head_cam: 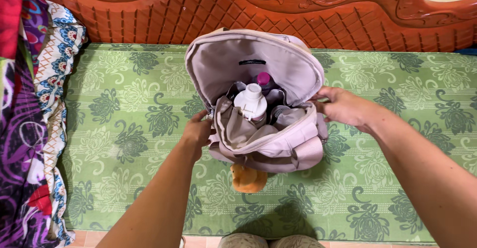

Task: The person kneels by a bed and unpacks a beige backpack, removing a wallet, a lanyard with an ID card, small bottles and a tube from its compartments. They carry a large bottle and a bottle of alcohol to a white shelf and arrange the items on it.

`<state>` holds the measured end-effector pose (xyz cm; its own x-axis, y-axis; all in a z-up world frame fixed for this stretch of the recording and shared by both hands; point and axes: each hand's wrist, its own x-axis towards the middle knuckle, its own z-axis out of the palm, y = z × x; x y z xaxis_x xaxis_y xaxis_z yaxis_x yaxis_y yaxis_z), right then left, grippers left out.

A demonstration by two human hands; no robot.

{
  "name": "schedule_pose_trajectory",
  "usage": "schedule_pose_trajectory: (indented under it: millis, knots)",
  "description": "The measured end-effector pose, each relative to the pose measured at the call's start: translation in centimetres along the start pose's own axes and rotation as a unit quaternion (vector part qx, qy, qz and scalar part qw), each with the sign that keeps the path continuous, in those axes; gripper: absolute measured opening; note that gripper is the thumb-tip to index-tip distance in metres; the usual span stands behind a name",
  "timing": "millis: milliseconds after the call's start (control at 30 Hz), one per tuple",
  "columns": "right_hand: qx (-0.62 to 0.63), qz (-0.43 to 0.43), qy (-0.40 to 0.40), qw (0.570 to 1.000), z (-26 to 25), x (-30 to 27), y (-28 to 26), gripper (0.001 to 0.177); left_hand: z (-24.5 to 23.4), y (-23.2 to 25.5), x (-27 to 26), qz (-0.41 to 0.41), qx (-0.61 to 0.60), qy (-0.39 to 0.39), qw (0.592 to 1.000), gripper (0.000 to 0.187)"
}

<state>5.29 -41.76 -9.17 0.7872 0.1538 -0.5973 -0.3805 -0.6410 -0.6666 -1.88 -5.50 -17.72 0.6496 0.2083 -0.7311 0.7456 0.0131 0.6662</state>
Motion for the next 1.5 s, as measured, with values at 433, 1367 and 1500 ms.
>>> schedule_pose_trajectory:
  millis: [433, 1367, 1500]
  knots:
    - [-0.023, -0.049, -0.006, 0.999, -0.3, -2.7, -1.1, 0.023, -0.4, 0.7, 1.9, 0.044, -0.009, -0.005, 0.999, 0.043]
    - [0.210, -0.042, 0.171, 0.962, -5.7, -9.3, -10.2, 0.025, -1.2, 9.0, -8.7, 0.213, 0.135, 0.090, 0.964, 0.024]
    - [0.103, -0.061, 0.167, 0.979, -6.0, -8.5, -10.1, 0.026, -0.4, 13.7, -12.0, 0.284, 0.136, 0.069, 0.947, 0.024]
